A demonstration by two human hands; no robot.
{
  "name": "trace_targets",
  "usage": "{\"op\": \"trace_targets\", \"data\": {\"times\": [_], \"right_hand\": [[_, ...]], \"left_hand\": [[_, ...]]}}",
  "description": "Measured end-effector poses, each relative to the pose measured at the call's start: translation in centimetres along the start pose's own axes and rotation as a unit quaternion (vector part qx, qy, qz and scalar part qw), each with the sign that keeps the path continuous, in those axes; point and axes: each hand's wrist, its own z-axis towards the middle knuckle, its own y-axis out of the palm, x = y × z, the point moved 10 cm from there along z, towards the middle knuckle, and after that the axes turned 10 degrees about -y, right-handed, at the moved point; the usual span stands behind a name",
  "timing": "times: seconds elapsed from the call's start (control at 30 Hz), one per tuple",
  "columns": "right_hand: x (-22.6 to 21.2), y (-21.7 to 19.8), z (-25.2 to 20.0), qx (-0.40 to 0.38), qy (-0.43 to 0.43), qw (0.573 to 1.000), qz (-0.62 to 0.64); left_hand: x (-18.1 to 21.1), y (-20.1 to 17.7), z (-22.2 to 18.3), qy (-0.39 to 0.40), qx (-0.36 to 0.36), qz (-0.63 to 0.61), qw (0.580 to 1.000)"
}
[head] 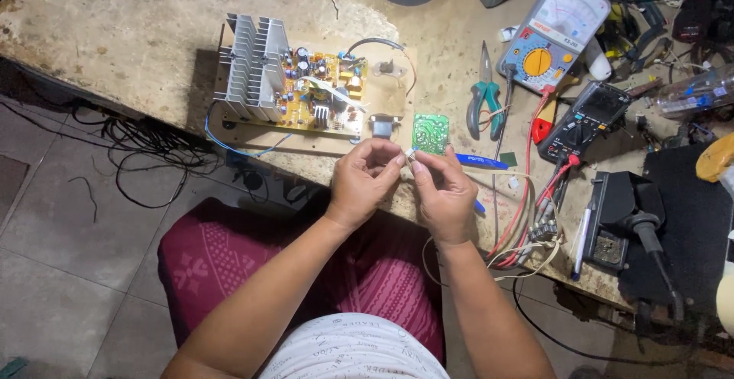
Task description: Inspecting electronic circuit boards and connecting wires to probe and test components on a repair bench.
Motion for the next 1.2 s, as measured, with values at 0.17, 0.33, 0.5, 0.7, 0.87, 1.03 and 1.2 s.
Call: {"op": "trace_targets", "data": {"times": [0.17,0.33,0.5,0.7,0.87,1.03,1.2], "right_hand": [[-0.5,0.1,0.2,0.001,-0.021,1.0,0.006],[0.2,-0.6,-0.1,0.053,0.001,0.998,0.038],[-1.7,-3.6,-0.3,0.137,-0.007,0.989,0.046],[-2.0,-11.6,0.9,0.199,0.0,0.98,0.003],[0.9,-13.8,0.6,0.212,0.041,0.975,0.046],[3.9,-13.1,-1.0,0.197,0.089,0.974,0.07],[1.5,-12.2,-1.4,0.173,0.121,0.975,0.068]], "left_hand": [[0.3,0.3,0.0,-0.004,0.003,-0.017,1.0],[0.3,0.2,0.1,-0.005,0.015,-0.016,1.0],[0.7,-0.1,-0.3,-0.021,0.013,-0.032,0.999],[2.1,0.2,-0.9,-0.023,0.003,-0.044,0.999],[2.2,0.6,-1.0,-0.013,-0.005,-0.038,0.999],[2.0,0.2,-0.9,-0.011,0.002,-0.043,0.999],[1.2,0.1,-0.9,-0.03,-0.004,-0.054,0.998]]}}
